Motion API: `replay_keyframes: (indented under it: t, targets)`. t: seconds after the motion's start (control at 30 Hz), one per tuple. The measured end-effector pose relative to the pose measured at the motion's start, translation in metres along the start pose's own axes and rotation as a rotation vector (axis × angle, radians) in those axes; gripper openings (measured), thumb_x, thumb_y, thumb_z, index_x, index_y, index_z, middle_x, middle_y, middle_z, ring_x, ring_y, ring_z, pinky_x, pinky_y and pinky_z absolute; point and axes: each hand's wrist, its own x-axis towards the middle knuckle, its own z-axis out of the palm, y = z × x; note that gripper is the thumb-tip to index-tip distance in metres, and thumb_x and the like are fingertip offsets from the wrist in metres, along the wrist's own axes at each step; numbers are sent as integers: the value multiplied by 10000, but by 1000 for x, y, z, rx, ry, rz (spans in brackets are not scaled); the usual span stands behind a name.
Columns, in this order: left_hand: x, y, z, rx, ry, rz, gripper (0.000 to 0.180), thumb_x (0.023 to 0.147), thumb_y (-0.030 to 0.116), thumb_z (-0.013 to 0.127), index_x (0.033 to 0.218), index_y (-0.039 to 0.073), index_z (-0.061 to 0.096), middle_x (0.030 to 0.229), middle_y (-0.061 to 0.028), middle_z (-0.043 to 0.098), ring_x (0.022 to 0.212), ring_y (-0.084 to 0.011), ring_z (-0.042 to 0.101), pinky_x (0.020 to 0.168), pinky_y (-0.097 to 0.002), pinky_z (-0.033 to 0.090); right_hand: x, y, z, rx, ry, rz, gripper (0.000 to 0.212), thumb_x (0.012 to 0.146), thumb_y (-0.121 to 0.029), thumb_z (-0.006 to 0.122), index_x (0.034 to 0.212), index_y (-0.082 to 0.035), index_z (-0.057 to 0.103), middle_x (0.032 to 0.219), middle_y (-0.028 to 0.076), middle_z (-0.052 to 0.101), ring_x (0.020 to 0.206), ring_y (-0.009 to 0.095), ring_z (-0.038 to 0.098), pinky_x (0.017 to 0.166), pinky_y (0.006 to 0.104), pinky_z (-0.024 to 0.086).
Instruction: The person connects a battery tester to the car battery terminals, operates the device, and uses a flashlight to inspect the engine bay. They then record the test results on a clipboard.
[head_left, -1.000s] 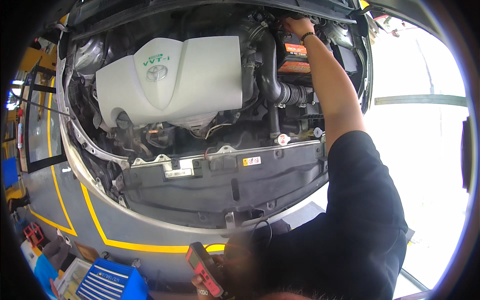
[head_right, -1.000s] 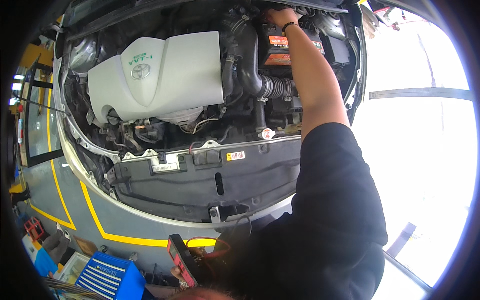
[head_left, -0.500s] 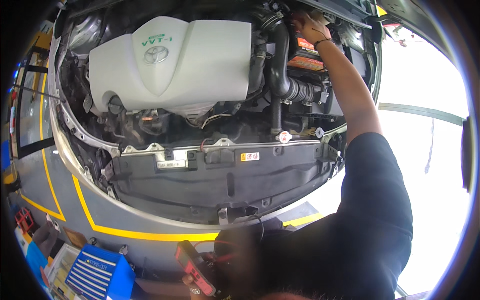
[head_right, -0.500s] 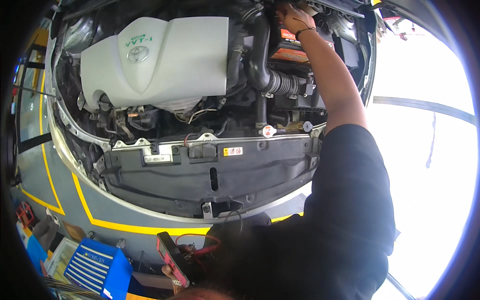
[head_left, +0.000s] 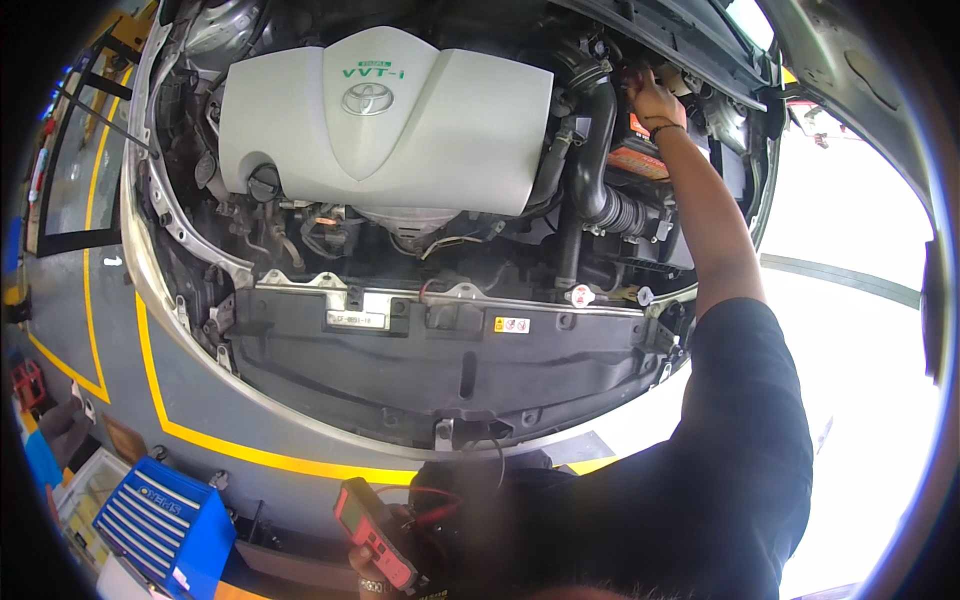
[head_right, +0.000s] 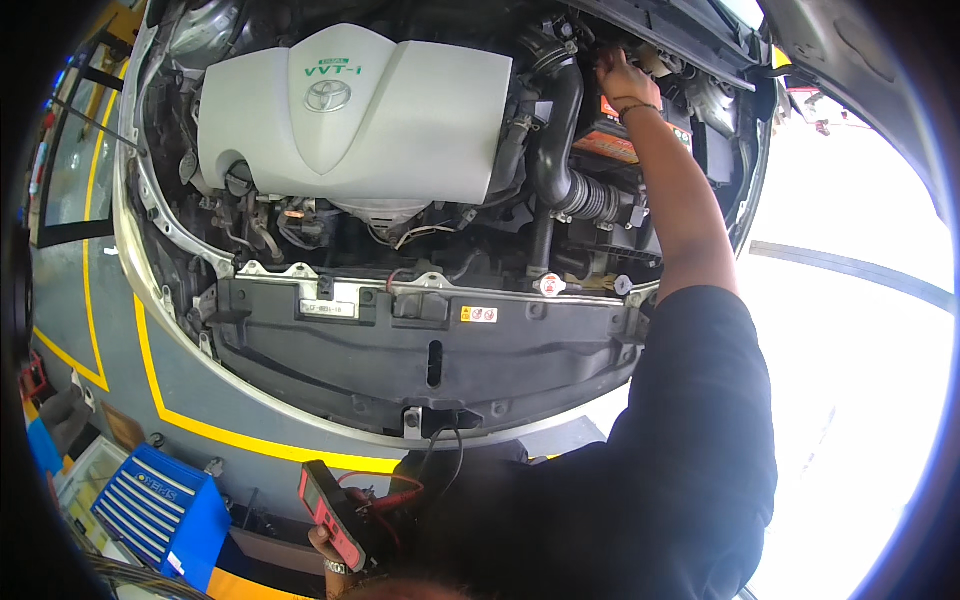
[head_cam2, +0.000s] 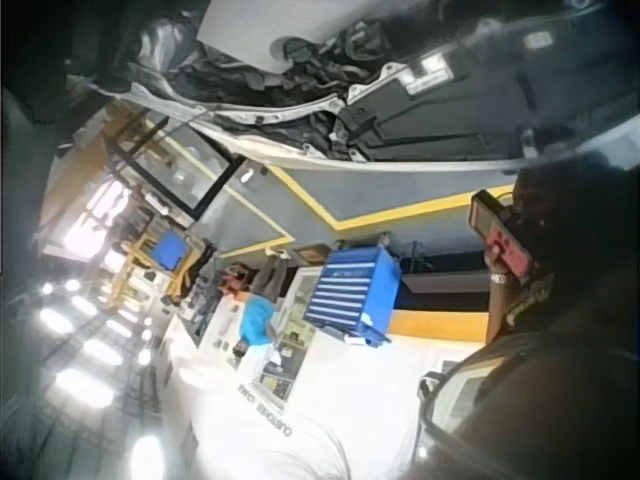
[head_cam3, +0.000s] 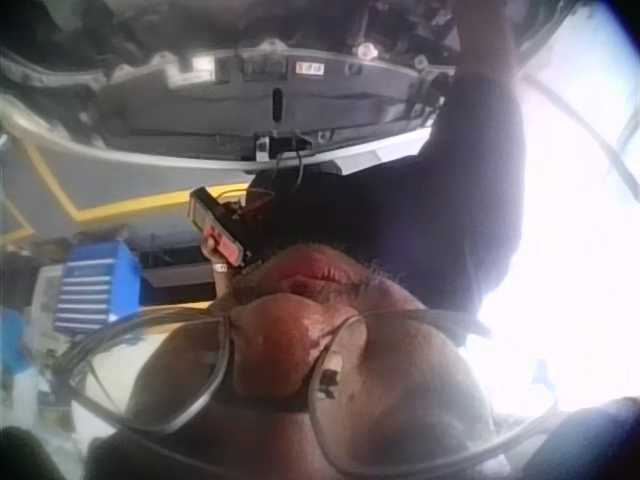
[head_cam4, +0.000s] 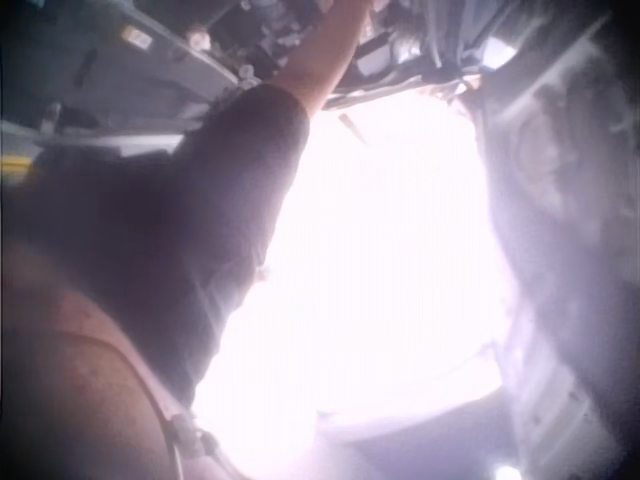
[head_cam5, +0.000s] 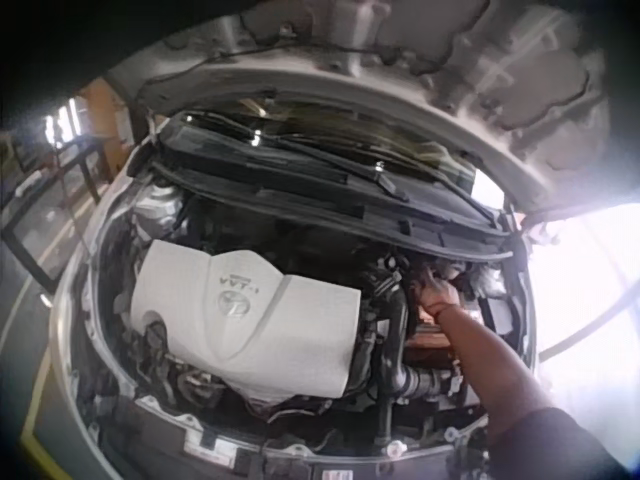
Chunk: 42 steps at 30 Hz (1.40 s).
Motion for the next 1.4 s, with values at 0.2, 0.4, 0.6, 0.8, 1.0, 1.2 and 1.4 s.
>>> replay_keyframes:
  t: [0.2, 0.4, 0.6, 0.8, 1.0, 1.2, 1.4]
  targets:
    - [-4, 7, 10, 173, 126, 27, 780, 712, 363, 720, 1321, -72, 500, 1197, -274, 601, 998, -362, 670, 844, -463, 600, 36, 7, -21, 361, -439, 40, 755, 936, -664, 494, 1500, -179, 363, 1266, 218, 640, 1075, 365, 668, 942, 466, 511]
    - [-2, 4, 29, 146, 104, 83, 789, 699, 360, 748, 1319, -65, 507, 1213, -277, 600, 985, -364, 673, 813, -448, 607, 43, -31, -15, -185, -241, -202, 629, 916, -634, 462, 1353, -203, 600, 1424, 135, 564, 1299, 362, 538, 1071, 456, 441]
    - [1, 7, 8, 45, 56, 51, 864, 753, 305, 761, 1392, -131, 376, 1303, -284, 537, 1106, -367, 646, 882, -470, 610, 62, 59, 6, -104, -97, -146, 592, 917, -603, 479, 1382, -249, 574, 1438, 147, 551, 1310, 366, 532, 1062, 514, 436]
    - [-9, 0, 22, 119, 134, 11, 871, 713, 372, 780, 1385, -71, 447, 1308, -261, 584, 1117, -351, 659, 914, -470, 577, 42, -19, 35, -190, -76, -326, 532, 954, -512, 454, 1306, -144, 608, 1347, 216, 588, 1183, 427, 594, 959, 554, 482]
    - [-24, 0, -69, -111, -99, 78, 721, 787, 262, 764, 1396, 9, 473, 1283, -185, 635, 1131, -308, 667, 963, -460, 561, 133, 118, 20, -422, 147, -475, 502, 1013, -344, 450, 1391, -22, 524, 1394, 268, 531, 1262, 418, 540, 1051, 500, 446]
    - [-128, -7, -87, -186, 36, 569, 676, 827, 306, 735, 1397, 39, 489, 1290, -144, 634, 1157, -258, 648, 1006, -435, 526, -160, -112, 52, -203, 94, -802, 363, 1027, -156, 452, 1311, 20, 594, 1259, 229, 649, 1176, 385, 611, 1052, 468, 457]
    - [-194, 76, -124, -112, -202, 385, 614, 885, 409, 681, 1375, 70, 530, 1299, -111, 633, 1175, -240, 630, 1009, -424, 509, -636, -480, -181, 900, -1631, -1277, 761, 985, -575, 531, 1477, -4, 426, 888, 51, 658, 742, 122, 639, 666, 249, 495]
